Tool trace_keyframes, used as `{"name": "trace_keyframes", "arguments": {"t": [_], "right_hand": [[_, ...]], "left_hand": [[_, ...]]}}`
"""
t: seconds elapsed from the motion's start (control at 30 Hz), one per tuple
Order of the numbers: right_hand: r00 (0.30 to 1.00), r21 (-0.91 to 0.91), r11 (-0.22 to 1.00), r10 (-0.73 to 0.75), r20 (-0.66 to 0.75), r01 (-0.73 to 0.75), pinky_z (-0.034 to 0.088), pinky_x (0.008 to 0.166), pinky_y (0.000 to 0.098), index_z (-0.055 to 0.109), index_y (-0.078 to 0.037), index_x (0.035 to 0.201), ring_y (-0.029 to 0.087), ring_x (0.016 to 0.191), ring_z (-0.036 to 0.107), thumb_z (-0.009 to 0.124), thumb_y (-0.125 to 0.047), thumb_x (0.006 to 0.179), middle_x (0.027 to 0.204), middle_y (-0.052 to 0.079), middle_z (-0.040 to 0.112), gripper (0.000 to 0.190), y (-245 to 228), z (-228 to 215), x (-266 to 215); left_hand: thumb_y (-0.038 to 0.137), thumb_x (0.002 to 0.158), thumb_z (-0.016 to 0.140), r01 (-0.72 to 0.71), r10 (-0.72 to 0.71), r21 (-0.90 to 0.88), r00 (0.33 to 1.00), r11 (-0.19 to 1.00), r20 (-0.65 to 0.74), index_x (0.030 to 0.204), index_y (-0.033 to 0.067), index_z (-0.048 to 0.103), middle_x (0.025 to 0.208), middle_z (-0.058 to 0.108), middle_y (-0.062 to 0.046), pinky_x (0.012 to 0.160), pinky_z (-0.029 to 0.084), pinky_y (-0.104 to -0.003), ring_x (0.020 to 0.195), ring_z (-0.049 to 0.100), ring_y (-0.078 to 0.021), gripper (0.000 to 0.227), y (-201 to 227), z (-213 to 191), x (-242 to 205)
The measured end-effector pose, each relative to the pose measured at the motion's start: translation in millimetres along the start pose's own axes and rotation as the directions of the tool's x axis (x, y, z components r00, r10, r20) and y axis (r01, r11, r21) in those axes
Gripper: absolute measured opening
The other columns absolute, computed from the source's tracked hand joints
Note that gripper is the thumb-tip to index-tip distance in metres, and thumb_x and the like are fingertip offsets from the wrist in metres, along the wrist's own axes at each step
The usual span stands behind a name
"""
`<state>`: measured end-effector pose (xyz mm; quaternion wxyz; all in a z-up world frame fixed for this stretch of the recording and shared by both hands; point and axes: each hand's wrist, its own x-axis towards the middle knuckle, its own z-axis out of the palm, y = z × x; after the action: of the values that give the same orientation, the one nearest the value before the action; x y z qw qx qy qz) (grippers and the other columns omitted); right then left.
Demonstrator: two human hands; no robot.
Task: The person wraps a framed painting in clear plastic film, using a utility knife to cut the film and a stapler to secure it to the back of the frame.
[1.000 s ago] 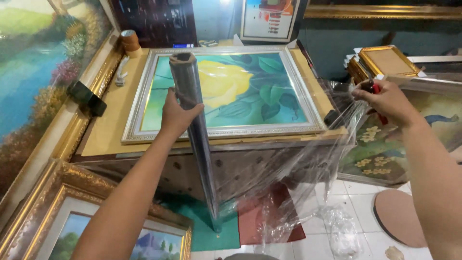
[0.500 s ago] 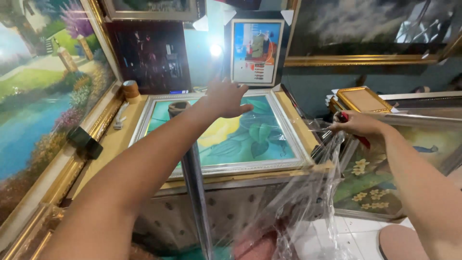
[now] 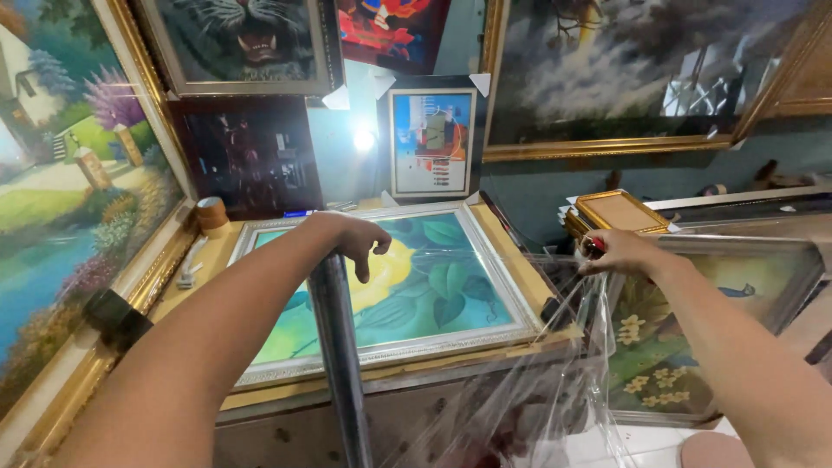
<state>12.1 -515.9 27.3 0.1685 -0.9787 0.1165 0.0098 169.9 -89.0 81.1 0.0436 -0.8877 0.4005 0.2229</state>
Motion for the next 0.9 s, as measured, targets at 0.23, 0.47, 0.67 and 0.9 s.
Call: {"name": "trace_keyframes", "arguments": {"t": [0.23, 0.47, 0.67, 0.9], "right_hand": [[0.999, 0.558, 0.828, -0.041, -0.024, 0.047, 0.043, 0.045, 0.0277, 0.067, -0.001, 0.089, 0.018, 0.051, 0.045, 0.079, -0.018, 0.063, 0.050, 0.009, 0.042, 0.033, -51, -35, -51], [0.954, 0.617, 0.763, -0.001, -0.300, 0.195, 0.046, 0.045, 0.0257, 0.064, -0.008, 0.100, 0.017, 0.058, 0.046, 0.075, -0.021, 0.070, 0.062, 0.010, 0.049, 0.035, -65, -27, -19], [0.976, 0.325, 0.942, -0.144, 0.162, 0.085, 0.051, 0.073, 0.0377, 0.058, -0.017, 0.117, 0.028, 0.089, 0.063, 0.077, -0.022, 0.059, 0.094, 0.016, 0.069, 0.061, -105, 30, -47], [0.945, 0.208, 0.978, 0.084, -0.315, -0.018, 0.046, 0.082, 0.0337, 0.062, -0.031, 0.093, 0.019, 0.094, 0.060, 0.075, -0.049, 0.060, 0.087, -0.006, 0.067, 0.039, -16, 60, 50]], "left_hand": [[0.034, 0.055, 0.085, 0.017, -0.018, 0.010, 0.995, 1.000, 0.096, 0.095, 0.0133, 0.042, 0.098, 0.056, -0.008, 0.069, 0.050, -0.035, 0.090, 0.058, -0.0239, 0.061, -8, 8, -25], [0.005, 0.069, 0.064, -0.276, 0.245, -0.351, 0.961, 0.895, -0.131, 0.088, 0.0122, 0.060, 0.090, 0.065, -0.006, 0.052, 0.053, -0.027, 0.075, 0.063, -0.0196, 0.020, 5, 15, 0], [0.000, 0.072, 0.052, -0.298, 0.220, -0.422, 0.950, 0.856, -0.224, 0.093, 0.0172, 0.068, 0.090, 0.067, -0.005, 0.049, 0.050, -0.024, 0.071, 0.062, -0.0163, 0.032, 26, 5, -29], [0.002, 0.074, 0.050, -0.311, 0.215, -0.415, 0.941, 0.855, -0.263, 0.111, 0.0163, 0.061, 0.108, 0.063, -0.005, 0.059, 0.055, -0.028, 0.080, 0.063, -0.0207, 0.041, 33, 4, -34]]}}
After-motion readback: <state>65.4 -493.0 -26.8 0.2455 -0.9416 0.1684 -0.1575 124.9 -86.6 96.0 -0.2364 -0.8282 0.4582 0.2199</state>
